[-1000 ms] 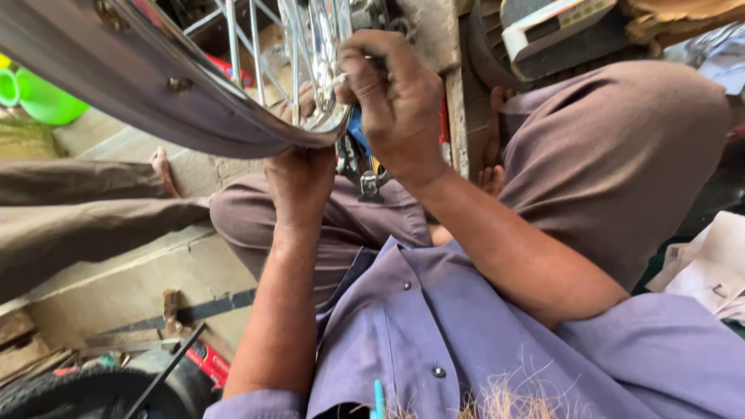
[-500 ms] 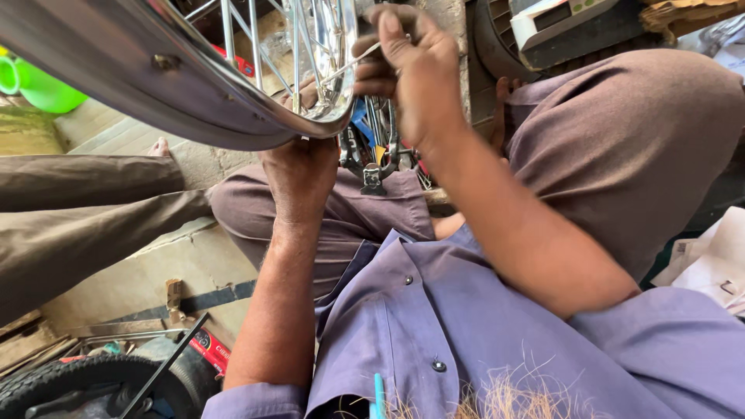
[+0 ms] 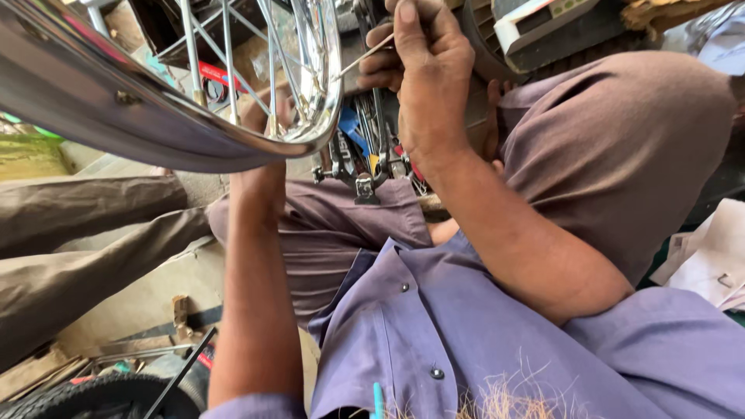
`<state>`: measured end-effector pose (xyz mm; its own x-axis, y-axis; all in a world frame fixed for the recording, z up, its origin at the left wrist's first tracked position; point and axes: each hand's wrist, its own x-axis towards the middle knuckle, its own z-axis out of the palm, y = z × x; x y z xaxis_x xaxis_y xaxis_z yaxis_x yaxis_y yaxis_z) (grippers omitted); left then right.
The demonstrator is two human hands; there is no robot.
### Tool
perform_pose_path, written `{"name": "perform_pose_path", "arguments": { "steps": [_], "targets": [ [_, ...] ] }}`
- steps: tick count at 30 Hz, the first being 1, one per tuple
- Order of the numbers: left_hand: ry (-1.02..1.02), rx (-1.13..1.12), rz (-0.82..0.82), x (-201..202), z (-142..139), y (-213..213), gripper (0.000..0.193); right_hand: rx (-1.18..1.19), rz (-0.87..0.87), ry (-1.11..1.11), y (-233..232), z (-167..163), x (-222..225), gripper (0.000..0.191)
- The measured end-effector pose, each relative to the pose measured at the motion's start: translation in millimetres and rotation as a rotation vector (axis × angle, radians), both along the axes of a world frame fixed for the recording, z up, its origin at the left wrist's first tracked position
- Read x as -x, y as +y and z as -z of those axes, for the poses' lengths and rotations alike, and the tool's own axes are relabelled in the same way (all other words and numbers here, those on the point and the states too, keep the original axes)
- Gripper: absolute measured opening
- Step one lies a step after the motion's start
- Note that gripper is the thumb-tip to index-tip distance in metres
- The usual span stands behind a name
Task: The person is sitting on the floor and using a spoke wrench to tighten the spokes of a bicycle wheel mounted on a truing stand. They rotate the wheel and adjust the tension of the spokes one by one.
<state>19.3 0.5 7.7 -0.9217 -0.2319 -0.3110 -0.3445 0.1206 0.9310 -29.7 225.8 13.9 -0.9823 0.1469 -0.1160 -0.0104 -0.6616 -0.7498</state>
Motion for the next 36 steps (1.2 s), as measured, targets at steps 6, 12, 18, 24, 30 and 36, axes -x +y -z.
{"name": "perform_pose_path", "arguments": {
  "steps": [6, 12, 18, 24, 30, 36],
  "targets": [
    [-0.102, -0.460, 0.210, 37, -21, -9, 0.038, -0.109, -0.094, 0.080, -9, -20, -7, 0.024],
    [-0.076, -0.554, 0.190, 33, -24, -1, 0.046, -0.747, -0.081, 0.315, -30, -35, -26, 0.015],
    [0.468, 0.205, 0.712, 44, -16, -6, 0.061, -1.012, -0.308, 0.372, -30, -35, -22, 0.011],
    [0.028, -0.513, 0.229, 36, 4, 5, 0.042, -0.346, -0.237, 0.124, -33, -38, -15, 0.017],
    [0.335, -0.156, 0.529, 35, -22, -3, 0.044, -0.607, 0.040, 0.285, -11, -48, -19, 0.014],
    [-0.002, -0.198, 0.254, 35, -32, 6, 0.047, -0.437, 0.077, 0.249, 1, -40, -9, 0.019]
  ]
}}
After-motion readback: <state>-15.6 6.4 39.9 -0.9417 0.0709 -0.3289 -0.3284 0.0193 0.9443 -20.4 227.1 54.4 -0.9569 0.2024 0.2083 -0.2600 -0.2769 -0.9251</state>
